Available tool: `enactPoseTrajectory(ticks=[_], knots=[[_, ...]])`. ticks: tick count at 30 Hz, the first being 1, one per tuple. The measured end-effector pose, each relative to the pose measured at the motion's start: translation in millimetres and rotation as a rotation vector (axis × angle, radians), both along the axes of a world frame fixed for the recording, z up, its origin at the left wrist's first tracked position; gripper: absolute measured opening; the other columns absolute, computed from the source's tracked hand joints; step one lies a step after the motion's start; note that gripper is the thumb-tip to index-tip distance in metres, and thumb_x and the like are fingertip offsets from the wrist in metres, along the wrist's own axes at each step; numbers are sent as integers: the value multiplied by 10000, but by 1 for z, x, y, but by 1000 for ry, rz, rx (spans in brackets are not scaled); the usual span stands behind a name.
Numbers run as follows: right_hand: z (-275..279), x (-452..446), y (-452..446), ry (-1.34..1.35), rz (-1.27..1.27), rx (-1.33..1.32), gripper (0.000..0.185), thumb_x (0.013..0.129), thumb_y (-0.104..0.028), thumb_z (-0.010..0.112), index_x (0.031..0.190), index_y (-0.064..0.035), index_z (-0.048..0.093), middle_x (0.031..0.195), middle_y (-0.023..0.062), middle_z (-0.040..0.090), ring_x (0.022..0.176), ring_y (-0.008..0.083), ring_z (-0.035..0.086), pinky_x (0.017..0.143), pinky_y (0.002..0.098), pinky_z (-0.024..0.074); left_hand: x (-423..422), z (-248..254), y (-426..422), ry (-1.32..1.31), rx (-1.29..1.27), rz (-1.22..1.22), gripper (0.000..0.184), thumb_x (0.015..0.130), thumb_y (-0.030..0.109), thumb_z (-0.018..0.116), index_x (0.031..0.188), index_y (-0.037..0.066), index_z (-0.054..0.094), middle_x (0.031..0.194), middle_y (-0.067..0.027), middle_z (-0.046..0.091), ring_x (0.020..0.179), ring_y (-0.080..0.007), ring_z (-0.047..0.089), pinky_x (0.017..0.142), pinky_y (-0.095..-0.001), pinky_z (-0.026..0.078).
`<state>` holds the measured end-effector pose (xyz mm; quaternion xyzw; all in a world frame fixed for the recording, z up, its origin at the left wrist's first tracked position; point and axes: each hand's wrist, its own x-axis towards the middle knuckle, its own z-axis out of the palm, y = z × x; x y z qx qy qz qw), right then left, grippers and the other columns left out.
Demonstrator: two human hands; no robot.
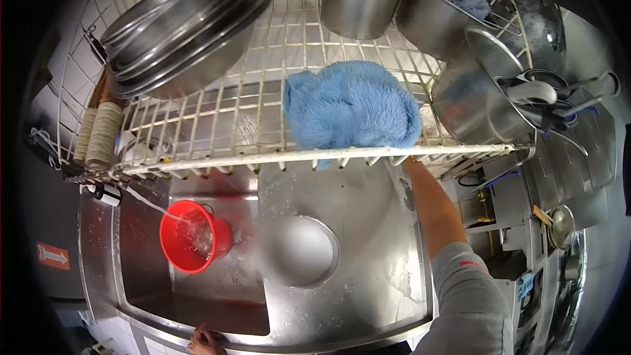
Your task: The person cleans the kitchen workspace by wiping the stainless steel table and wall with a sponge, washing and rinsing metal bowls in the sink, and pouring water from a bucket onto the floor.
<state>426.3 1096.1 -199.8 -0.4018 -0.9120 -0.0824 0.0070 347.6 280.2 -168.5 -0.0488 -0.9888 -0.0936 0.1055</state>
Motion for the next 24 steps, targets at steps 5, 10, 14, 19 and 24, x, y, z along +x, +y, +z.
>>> enactPoseTrajectory(ticks=[5,10,14,19,24], knots=[[12,63,-70,-69,117,8,413,822,-166,549,1225,-74,554,1405,191,402,1299,370,347,1086,491,272,3,25,23,-74,44,25,145,891,215,556,952,181,684,763,-49,637,689,-230,556,755,-372,341],[98,164,-225,-165,86,-206,390,832,-193,541,1186,-41,600,1461,272,285,1357,526,162,1109,595,172,2,26,21,-105,-5,93,138,883,211,575,954,189,690,741,-55,632,666,-236,552,756,-381,356],[66,138,-190,-69,366,-81,391,875,-218,466,1207,-45,580,1394,301,381,1398,457,140,1123,605,64,2,26,28,-71,-35,85,153,880,179,586,991,150,687,764,-75,640,723,-229,581,786,-351,390],[34,-2,-68,75,195,-216,473,875,-266,465,1286,-36,511,1311,288,471,1310,423,333,1097,571,186,7,39,144,5,506,-314,284,844,130,664,1120,72,634,888,-70,588,684,-150,551,579,-284,457],[-18,-17,-59,312,229,-96,489,876,-289,494,1295,-38,499,1323,281,448,1291,418,357,1076,559,225,23,69,281,-596,1193,23,250,851,99,636,1060,56,506,956,-42,558,678,-95,520,552,-232,443]])
